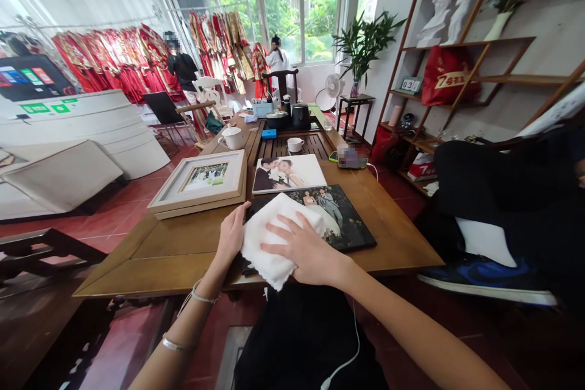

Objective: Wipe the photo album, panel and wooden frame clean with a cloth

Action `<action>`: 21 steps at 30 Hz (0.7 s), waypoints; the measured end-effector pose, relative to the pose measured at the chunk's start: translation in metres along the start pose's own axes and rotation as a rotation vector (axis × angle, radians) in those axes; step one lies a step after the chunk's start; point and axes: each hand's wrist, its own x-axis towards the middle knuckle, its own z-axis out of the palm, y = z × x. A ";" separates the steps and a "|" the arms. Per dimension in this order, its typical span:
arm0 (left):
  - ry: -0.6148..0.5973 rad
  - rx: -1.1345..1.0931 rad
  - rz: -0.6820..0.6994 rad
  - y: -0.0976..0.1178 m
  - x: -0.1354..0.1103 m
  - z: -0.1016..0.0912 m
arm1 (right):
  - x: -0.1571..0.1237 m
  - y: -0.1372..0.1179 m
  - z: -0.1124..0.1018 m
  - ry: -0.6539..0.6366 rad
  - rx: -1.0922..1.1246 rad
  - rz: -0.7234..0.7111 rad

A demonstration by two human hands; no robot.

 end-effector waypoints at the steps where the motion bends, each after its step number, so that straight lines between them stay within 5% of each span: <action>1: -0.018 0.015 0.006 0.000 0.000 0.000 | -0.006 -0.001 -0.001 -0.005 0.020 -0.010; 6: -0.070 0.208 0.147 -0.002 -0.003 0.005 | -0.046 0.004 -0.008 -0.013 0.165 -0.018; 13: -0.126 0.245 0.211 -0.016 0.004 0.010 | -0.091 0.035 -0.006 0.101 0.171 0.224; 21: -0.182 0.234 0.221 -0.022 0.007 0.012 | -0.069 0.112 -0.001 0.208 0.010 0.361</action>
